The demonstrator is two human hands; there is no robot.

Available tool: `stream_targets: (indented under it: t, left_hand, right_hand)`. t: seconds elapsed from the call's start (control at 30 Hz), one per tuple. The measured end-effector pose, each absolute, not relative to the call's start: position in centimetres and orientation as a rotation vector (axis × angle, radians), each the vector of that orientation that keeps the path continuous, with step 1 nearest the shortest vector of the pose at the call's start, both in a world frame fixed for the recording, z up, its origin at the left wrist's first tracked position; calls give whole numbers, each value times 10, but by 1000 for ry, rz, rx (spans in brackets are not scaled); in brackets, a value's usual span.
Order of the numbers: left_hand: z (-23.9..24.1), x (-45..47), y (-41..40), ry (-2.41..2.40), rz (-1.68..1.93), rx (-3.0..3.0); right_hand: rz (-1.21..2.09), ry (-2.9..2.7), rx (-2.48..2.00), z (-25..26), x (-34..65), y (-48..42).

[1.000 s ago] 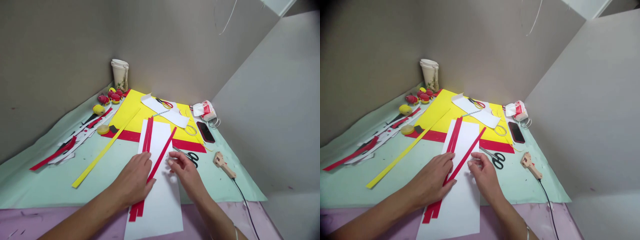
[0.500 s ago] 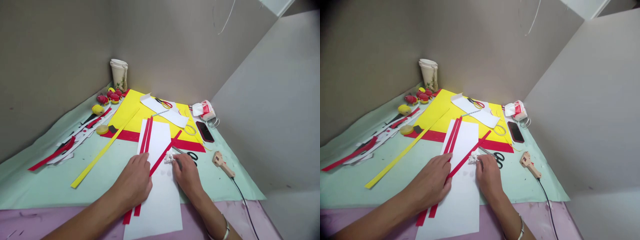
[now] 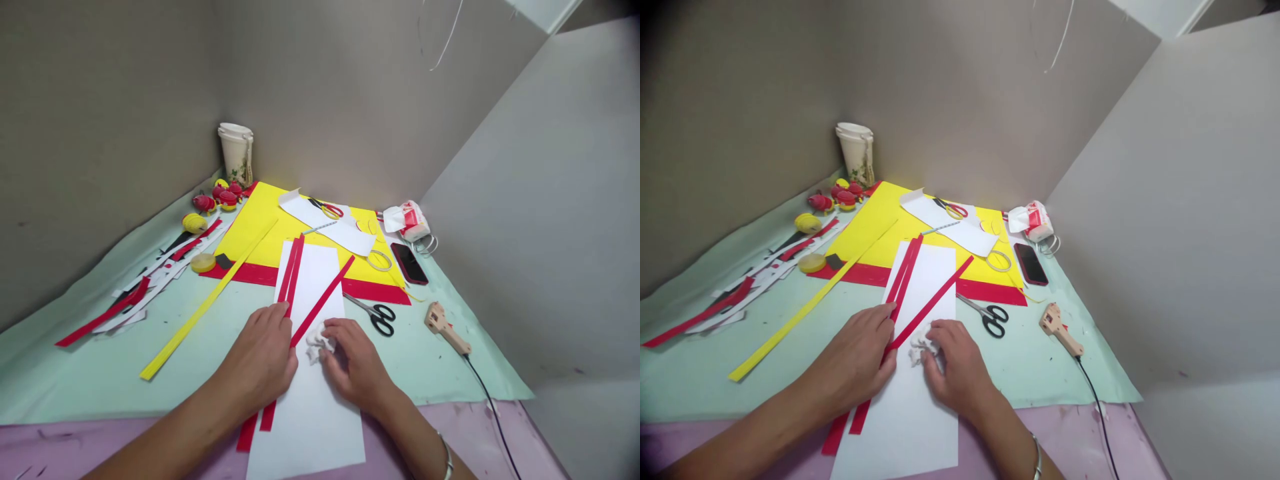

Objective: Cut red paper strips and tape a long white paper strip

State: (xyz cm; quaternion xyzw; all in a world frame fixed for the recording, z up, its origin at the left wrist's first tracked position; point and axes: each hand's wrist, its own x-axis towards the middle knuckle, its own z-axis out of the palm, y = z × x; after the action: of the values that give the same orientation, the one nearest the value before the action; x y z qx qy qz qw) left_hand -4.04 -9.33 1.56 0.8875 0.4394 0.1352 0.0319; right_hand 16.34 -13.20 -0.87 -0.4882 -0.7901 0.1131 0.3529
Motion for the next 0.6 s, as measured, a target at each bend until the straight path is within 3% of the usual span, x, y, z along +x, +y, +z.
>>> stream_targets:
  t: [0.4, 0.6]
  left_hand:
    - [12, -38, -96, 1320, 442, 2787]
    - [14, -37, -96, 1294, 545, 2791]
  right_hand:
    - [241, -2205, -1188, -10, 154, -129]
    - [91, -1974, -1251, -14, 163, -129]
